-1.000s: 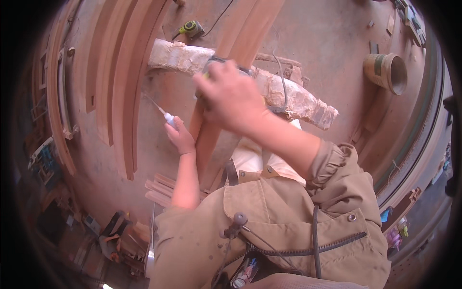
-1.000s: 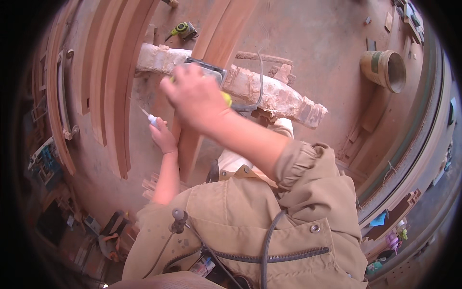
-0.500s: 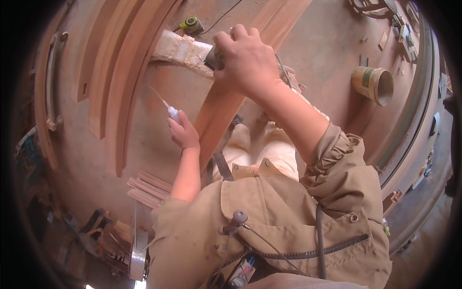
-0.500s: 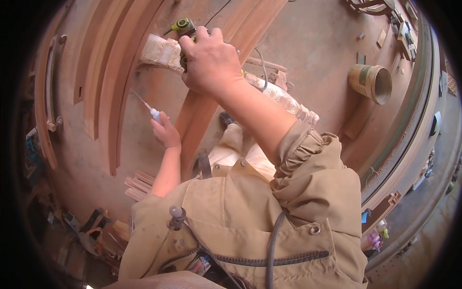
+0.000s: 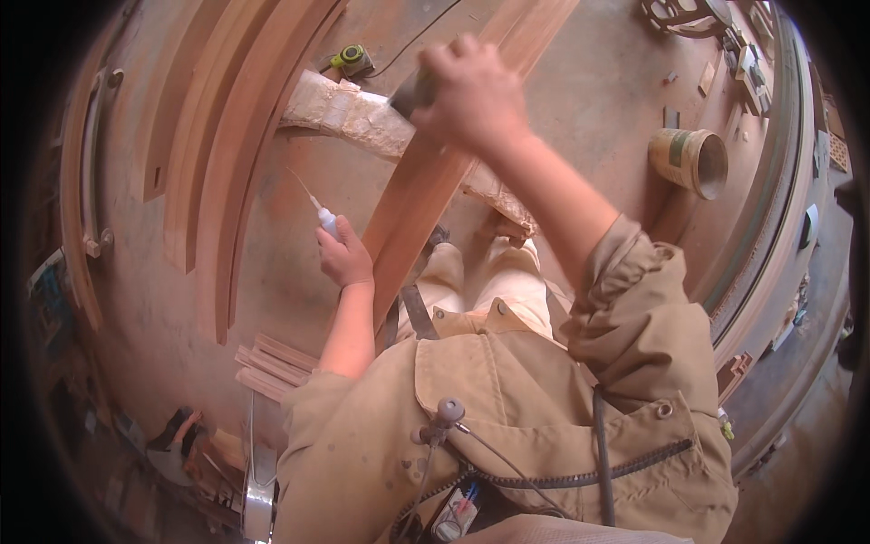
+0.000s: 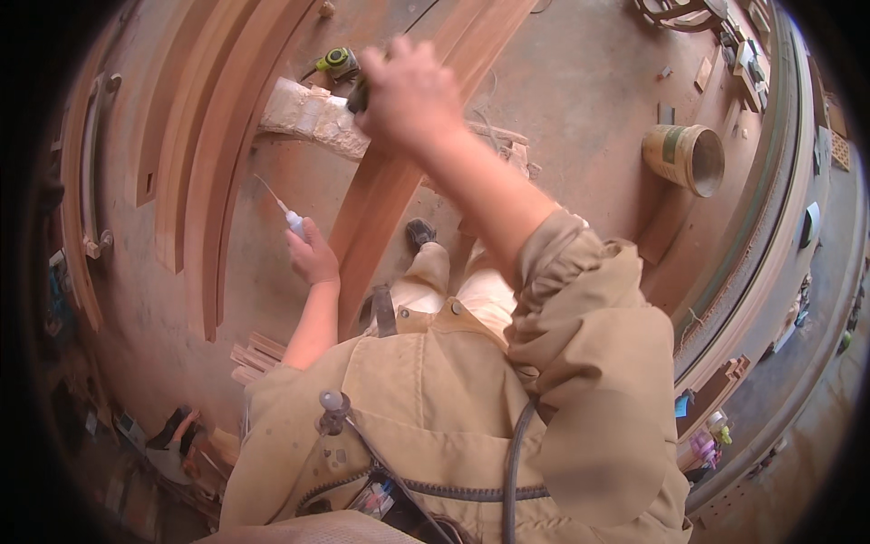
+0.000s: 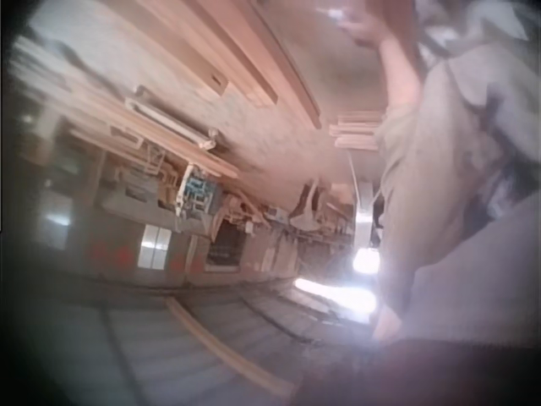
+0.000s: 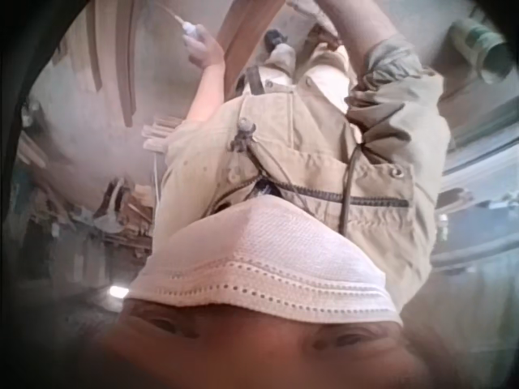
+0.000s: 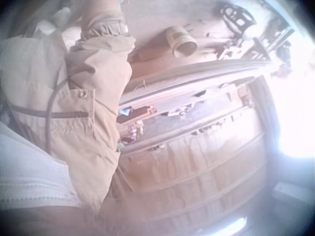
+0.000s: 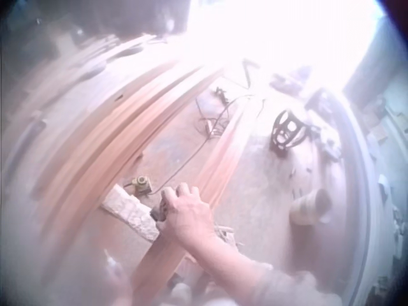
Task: The person sands a long curved wooden plank using a handheld electric sander, moving along its length and edges. They briefly stop to replace the sanding sheet before continuing to sand the plank.
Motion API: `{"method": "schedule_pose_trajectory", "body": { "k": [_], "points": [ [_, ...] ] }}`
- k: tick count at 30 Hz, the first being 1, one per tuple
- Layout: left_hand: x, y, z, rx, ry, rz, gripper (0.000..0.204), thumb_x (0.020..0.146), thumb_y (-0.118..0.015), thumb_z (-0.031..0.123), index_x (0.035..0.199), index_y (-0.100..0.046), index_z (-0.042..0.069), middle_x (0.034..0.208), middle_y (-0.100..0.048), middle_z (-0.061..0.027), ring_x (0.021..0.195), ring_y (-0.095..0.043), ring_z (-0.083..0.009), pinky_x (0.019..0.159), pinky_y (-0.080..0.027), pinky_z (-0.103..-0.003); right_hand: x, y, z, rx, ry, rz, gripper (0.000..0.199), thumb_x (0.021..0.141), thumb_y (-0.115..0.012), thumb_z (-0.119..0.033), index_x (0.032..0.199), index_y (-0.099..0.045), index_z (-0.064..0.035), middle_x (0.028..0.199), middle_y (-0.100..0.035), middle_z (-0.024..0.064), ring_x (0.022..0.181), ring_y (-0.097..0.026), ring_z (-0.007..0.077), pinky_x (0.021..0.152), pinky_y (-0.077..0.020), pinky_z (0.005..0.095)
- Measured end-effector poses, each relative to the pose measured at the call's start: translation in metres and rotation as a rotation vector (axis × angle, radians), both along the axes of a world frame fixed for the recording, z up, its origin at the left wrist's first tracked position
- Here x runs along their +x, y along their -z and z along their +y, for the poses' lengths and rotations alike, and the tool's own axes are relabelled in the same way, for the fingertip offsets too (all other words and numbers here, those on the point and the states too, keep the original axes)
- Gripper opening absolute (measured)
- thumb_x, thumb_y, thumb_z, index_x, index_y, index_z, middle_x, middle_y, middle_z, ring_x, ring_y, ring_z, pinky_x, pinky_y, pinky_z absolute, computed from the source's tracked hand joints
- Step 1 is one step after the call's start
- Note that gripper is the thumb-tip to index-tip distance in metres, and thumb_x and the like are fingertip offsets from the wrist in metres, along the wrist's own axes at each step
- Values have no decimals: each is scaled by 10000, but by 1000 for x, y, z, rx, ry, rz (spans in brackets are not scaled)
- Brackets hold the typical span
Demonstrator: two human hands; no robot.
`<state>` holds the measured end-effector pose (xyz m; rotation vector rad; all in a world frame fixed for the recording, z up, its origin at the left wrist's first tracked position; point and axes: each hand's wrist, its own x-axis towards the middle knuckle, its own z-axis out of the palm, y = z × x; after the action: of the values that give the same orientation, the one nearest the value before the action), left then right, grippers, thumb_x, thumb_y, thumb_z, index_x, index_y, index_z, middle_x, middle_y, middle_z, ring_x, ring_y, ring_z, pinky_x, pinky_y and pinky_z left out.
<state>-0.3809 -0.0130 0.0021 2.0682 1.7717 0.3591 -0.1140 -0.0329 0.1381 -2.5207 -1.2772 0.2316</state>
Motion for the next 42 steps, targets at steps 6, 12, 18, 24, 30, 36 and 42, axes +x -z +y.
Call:
{"method": "schedule_pose_trajectory", "body": {
  "k": [6, 12, 18, 24, 30, 36, 42],
  "points": [
    [7, 6, -1, 2, 28, 40, 442, 933, -436, 456, 965, -505, 21, 848, -619, -207, 771, -607, -401, 630, -466, -492, 23, 0, 0, -19, 119, -64, 464, 645, -718, -291, 1057, -569, -141, 1039, -536, 112, 992, -537, 305, 750, -520, 414],
    [-2, 6, 0, 22, 1, 41, 440, 933, -431, 454, 963, -506, 21, 849, -622, -205, 768, -608, -401, 633, -465, -498, -48, 1, -29, 129, -152, 118, 473, 592, -747, -242, 1003, -538, -140, 982, -515, 108, 935, -535, 304, 659, -543, 399],
    [8, 2, -2, 0, 12, 59, 443, 936, -424, 453, 962, -510, 20, 849, -627, -202, 766, -608, -402, 638, -467, -504, 45, 26, -39, 439, 140, -127, 428, 612, -692, -260, 1017, -605, -154, 977, -581, 82, 894, -593, 283, 724, -521, 378],
    [1, 7, 1, 55, 25, 31, 442, 940, -421, 451, 968, -509, 19, 826, -628, -201, 761, -608, -403, 641, -466, -503, 1, 44, -71, 646, 115, -20, 419, 568, -728, -196, 957, -573, -179, 982, -552, 62, 888, -574, 273, 653, -535, 370],
    [0, 10, 1, -19, 11, 45, 433, 946, -420, 448, 923, -515, 26, 799, -645, -143, 776, -622, -348, 676, -463, -461, -23, 55, -94, 667, -96, 1, 487, 515, -752, -162, 974, -593, -196, 1021, -565, 50, 880, -584, 261, 642, -540, 355],
    [3, 6, 1, -7, 18, 46, 423, 948, -422, 440, 913, -513, 29, 779, -649, -124, 759, -626, -334, 670, -464, -458, 73, 65, -84, 737, 91, -225, 476, 549, -749, -176, 997, -588, -188, 1017, -573, 55, 886, -592, 261, 673, -540, 365],
    [-3, 9, 4, -37, 30, 53, 455, 941, -411, 464, 988, -507, 22, 864, -627, -201, 783, -603, -404, 653, -461, -501, 43, 63, -102, 907, 303, 160, 433, 621, -727, -136, 1015, -557, -73, 968, -531, 78, 836, -551, 191, 754, -480, 307]
  ]
}}
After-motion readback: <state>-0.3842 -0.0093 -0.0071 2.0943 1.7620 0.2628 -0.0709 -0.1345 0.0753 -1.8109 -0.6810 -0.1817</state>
